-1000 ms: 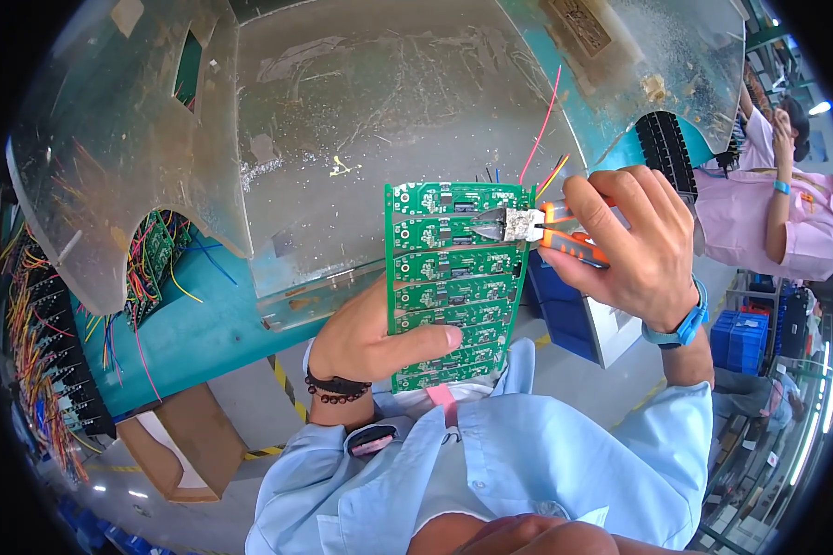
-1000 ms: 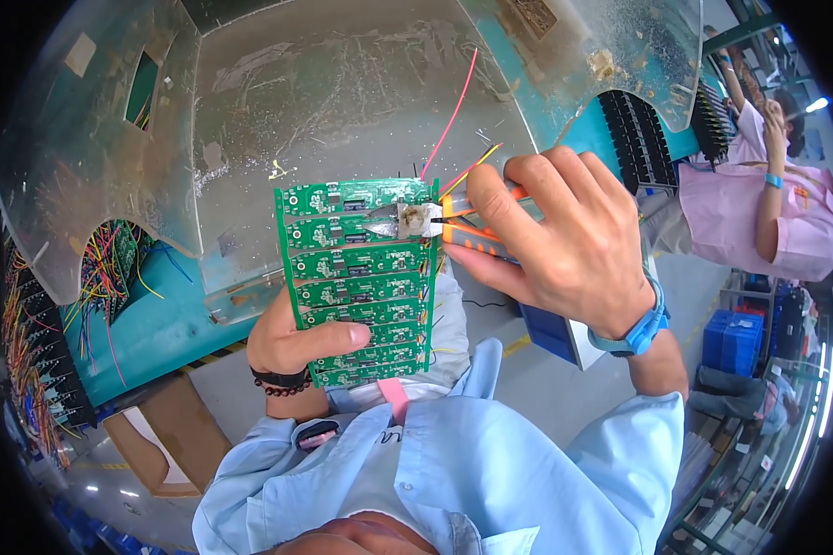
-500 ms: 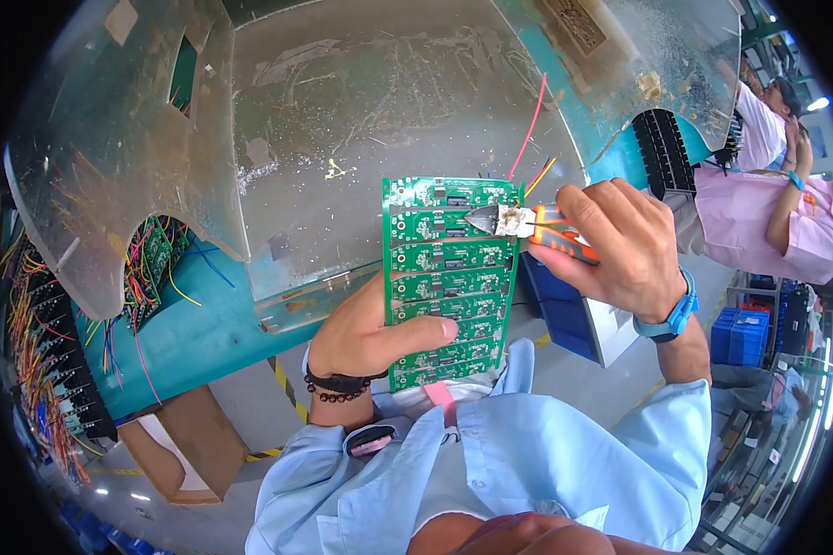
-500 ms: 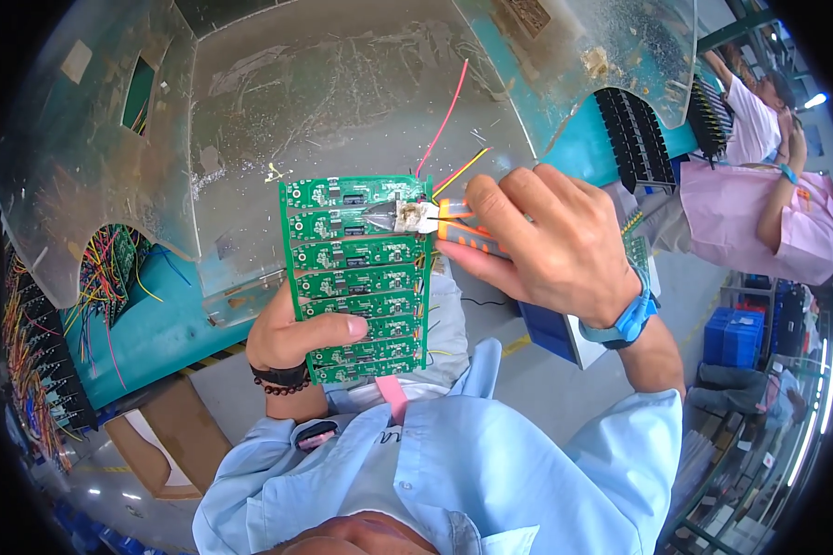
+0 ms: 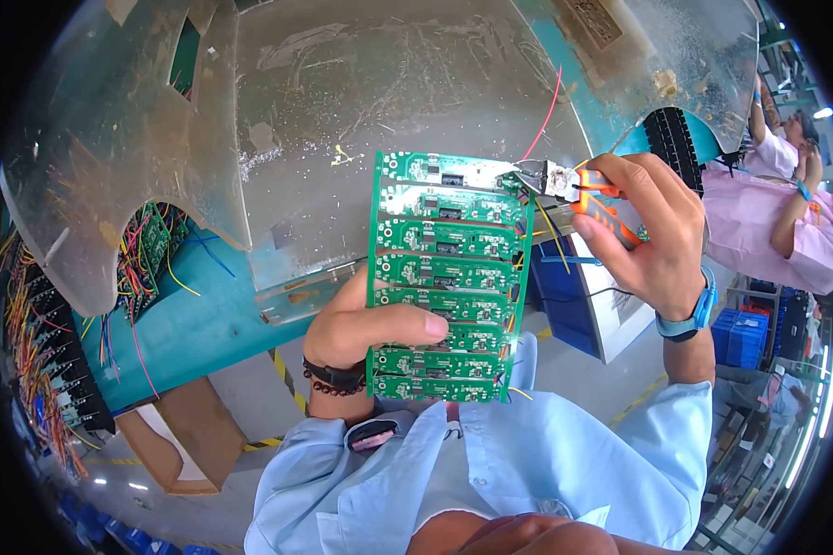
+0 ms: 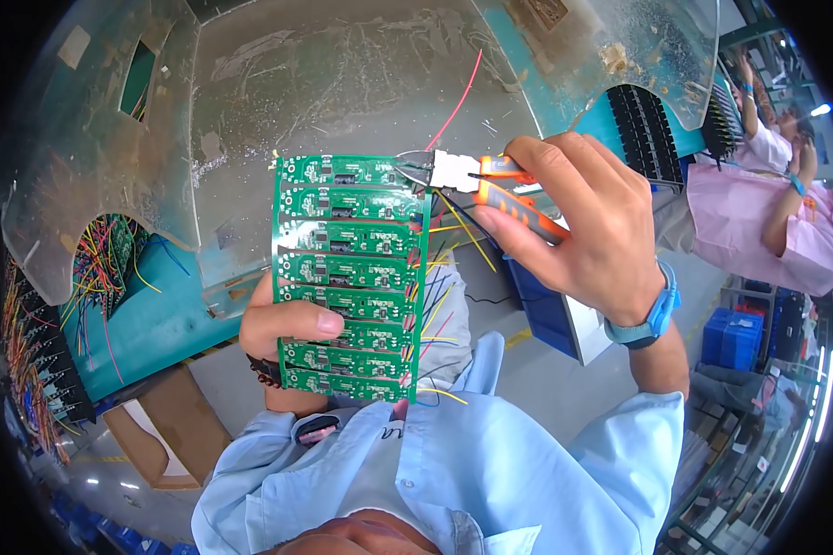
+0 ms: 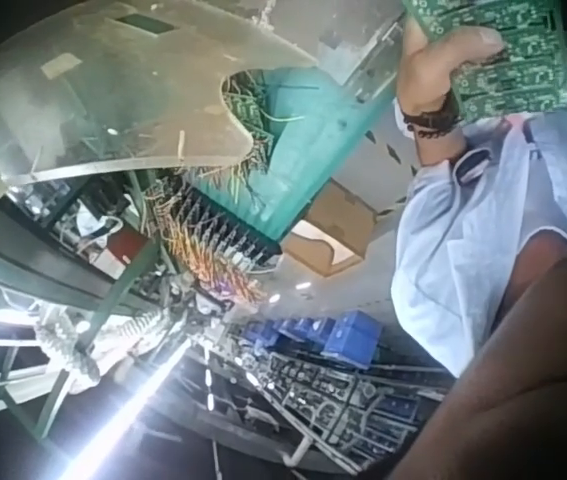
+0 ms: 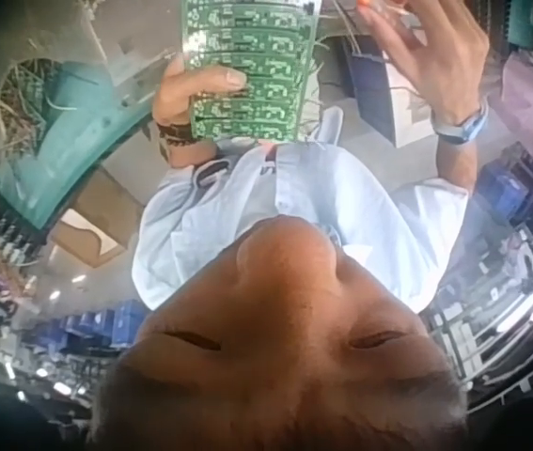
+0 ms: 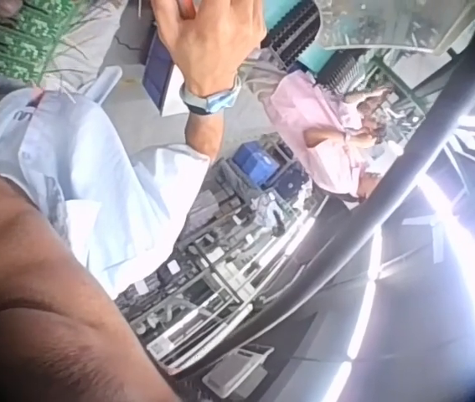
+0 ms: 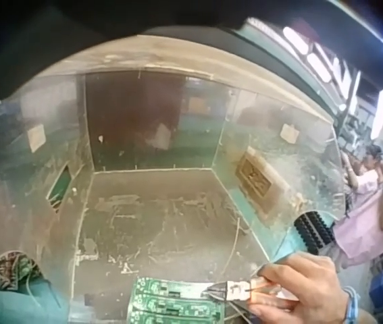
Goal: The person trims wires from a circuit board using pliers, sets the board onto a stack, and then picks up another circuit board to trim its wires.
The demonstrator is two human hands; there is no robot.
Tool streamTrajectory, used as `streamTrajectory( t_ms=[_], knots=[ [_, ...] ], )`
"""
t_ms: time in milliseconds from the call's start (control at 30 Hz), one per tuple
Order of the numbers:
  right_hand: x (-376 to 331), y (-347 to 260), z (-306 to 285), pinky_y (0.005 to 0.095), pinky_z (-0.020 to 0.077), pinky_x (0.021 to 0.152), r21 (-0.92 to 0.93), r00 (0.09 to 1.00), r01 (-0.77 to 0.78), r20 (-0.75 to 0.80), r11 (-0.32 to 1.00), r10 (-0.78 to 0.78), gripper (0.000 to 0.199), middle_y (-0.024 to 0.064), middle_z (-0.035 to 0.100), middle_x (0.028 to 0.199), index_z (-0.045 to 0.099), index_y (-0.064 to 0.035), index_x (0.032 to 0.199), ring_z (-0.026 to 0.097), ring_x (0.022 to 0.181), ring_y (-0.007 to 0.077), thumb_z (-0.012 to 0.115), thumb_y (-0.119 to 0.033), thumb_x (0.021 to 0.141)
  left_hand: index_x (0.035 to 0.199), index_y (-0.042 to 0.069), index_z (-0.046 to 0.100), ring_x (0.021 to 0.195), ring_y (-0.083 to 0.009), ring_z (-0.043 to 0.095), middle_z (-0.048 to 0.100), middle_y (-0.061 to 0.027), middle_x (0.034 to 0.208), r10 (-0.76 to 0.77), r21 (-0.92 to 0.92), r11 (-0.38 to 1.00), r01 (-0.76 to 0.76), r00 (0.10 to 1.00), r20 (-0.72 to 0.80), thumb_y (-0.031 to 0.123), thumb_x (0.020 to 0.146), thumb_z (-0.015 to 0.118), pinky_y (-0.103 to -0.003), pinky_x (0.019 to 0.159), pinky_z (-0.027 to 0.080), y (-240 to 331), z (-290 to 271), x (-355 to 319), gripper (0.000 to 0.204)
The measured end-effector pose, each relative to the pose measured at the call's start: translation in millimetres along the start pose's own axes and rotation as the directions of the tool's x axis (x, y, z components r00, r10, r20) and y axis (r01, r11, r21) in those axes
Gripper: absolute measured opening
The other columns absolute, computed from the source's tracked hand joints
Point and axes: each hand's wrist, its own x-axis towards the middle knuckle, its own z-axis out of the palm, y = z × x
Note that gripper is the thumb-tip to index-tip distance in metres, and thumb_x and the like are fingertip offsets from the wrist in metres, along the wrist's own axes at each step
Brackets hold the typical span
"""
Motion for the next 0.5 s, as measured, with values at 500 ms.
streamTrajectory(
  t_ms=[500],
  knots=[
    [16,-21,-4,0.0407,0.0548,0.072,-0.149,0.986,0.151,0.087,0.977,-0.139,0.049,0.0113,0.070,0.099,0.070,-0.0012,0.114,0.066,0.084,0.0304,0.086,-0.027,0.075,0.150,-0.002,0.046,0.122,-0.0219,0.064,0.066,-0.0142,0.135,-0.137,0.169,0.978,0.119,0.986,0.098,0.005,0.096,0.064,-0.038,0.103,0.052,5,10,3,0.058]
  ],
)
